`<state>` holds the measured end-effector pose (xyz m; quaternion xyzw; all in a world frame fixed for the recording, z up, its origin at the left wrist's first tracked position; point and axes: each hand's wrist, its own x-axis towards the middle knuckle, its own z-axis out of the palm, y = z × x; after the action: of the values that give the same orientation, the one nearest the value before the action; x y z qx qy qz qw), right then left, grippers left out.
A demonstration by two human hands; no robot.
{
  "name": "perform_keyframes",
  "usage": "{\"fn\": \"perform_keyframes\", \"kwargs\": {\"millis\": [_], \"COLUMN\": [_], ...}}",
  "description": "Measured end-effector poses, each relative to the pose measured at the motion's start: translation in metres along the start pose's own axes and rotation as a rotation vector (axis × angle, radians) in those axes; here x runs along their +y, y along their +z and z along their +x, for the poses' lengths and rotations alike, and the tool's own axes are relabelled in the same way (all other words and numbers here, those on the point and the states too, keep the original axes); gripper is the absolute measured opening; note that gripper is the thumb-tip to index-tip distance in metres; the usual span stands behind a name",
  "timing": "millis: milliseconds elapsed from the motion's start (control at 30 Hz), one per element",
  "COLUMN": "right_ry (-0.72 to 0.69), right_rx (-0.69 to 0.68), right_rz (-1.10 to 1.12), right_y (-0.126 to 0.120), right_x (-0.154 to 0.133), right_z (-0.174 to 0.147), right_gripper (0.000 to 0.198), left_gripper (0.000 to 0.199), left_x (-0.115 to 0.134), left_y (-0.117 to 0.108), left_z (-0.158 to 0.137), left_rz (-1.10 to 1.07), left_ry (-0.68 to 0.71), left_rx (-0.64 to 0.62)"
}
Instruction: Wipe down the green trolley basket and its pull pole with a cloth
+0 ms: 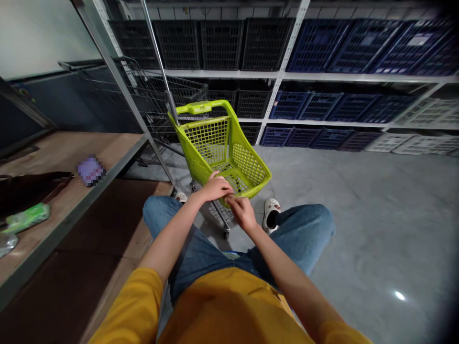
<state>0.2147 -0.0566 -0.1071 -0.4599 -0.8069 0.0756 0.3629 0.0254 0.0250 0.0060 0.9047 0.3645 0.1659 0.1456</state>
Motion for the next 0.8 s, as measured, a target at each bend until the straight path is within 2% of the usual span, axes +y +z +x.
{"fn": "perform_keyframes", "kwargs": {"millis": [133,200,267,367,500,567,633,800], "right_ry": [-0.109,-0.094,-0.082,-0.111,-0.097,-0.1,-0.135,-0.228], "right_rx": [-0.07,-0.078,-0.069,-0.03,0.129,0.174,0.128,-0.145], "right_rz": [-0.145,-0.191,-0.191,-0.145,-0.111,-0.109,-0.106,-0.148], "right_y": [0.032,0.046,0.049,0.031,-0.007,-0.013,-0.009,0.024], "right_x": [0.016,0.024,0.028,0.023,0.006,0.002,0.003,0.023], "right_z": [-0.018,-0.029,-0.034,-0.027,-0.006,0.0,0.0,-0.015], "right_gripper": [0.032,0.03,0.027,0.028,0.032,0.032,0.031,0.03], "left_gripper": [0.021,0.02,0.02,0.021,0.022,0.023,0.024,0.023], "left_x": [-0.002,-0.002,-0.003,-0.005,-0.007,-0.008,-0.007,-0.004], "left_y": [-0.002,-0.003,-0.002,-0.001,0.0,0.0,-0.002,-0.005], "left_z": [0.004,0.005,0.006,0.006,0.002,-0.001,-0.002,-0.004], "left_rz": [-0.011,-0.015,-0.021,-0.028,-0.023,-0.026,-0.031,-0.01], "left_ry": [-0.033,-0.048,-0.059,-0.055,-0.04,-0.035,-0.034,-0.066], "left_rx": [-0.026,-0.036,-0.04,-0.037,-0.002,0.004,-0.004,-0.015]}}
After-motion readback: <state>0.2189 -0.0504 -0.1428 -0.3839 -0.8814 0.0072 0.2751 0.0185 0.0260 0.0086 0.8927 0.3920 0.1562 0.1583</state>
